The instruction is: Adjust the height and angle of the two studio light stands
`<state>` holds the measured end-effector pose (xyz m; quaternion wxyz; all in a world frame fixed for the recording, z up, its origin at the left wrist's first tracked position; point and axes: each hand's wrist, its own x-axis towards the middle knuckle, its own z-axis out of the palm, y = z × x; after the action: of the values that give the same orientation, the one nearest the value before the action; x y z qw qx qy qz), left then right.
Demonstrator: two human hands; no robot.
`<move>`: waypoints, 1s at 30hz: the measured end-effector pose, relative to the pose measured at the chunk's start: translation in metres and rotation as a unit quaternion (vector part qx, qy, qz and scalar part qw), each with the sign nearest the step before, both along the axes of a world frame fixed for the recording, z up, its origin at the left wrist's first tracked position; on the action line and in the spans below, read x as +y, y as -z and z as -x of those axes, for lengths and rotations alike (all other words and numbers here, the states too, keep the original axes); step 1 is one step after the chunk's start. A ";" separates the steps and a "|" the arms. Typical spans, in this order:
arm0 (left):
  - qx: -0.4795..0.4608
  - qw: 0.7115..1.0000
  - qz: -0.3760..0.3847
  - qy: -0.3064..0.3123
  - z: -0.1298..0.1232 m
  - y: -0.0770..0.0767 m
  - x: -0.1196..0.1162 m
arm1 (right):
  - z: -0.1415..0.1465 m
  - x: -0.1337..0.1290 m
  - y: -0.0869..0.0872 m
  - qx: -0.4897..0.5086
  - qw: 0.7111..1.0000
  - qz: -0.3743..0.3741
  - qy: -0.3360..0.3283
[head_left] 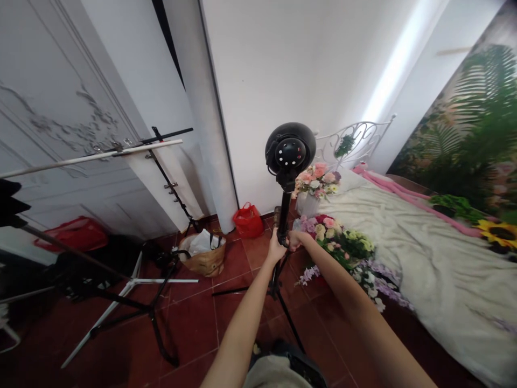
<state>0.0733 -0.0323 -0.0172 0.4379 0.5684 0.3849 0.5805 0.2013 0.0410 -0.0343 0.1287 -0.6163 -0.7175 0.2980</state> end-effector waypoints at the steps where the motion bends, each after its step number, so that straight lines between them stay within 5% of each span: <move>1: 0.007 1.000 -0.004 -0.005 0.000 0.001 0.001 | -0.002 -0.002 -0.002 -0.010 1.000 0.008 -0.013; 9: 0.023 1.000 -0.008 -0.020 -0.004 0.003 0.002 | -0.020 -0.052 0.003 0.012 0.998 -0.041 -0.044; 16: 0.013 0.999 0.008 -0.040 -0.006 -0.003 0.000 | -0.014 -0.073 0.019 0.159 0.981 -0.087 0.064; 23: 0.020 0.999 0.014 -0.048 -0.008 -0.007 -0.001 | 0.000 -0.065 0.035 0.058 0.976 -0.195 0.081; 30: 0.021 0.997 0.019 -0.065 -0.016 -0.010 -0.003 | -0.007 -0.050 0.039 -0.042 0.980 -0.192 0.024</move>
<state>0.0891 -0.0353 -0.0069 0.4017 0.5458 0.4415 0.5881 0.2084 -0.0093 -0.0737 0.2217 -0.6094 -0.7509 0.1252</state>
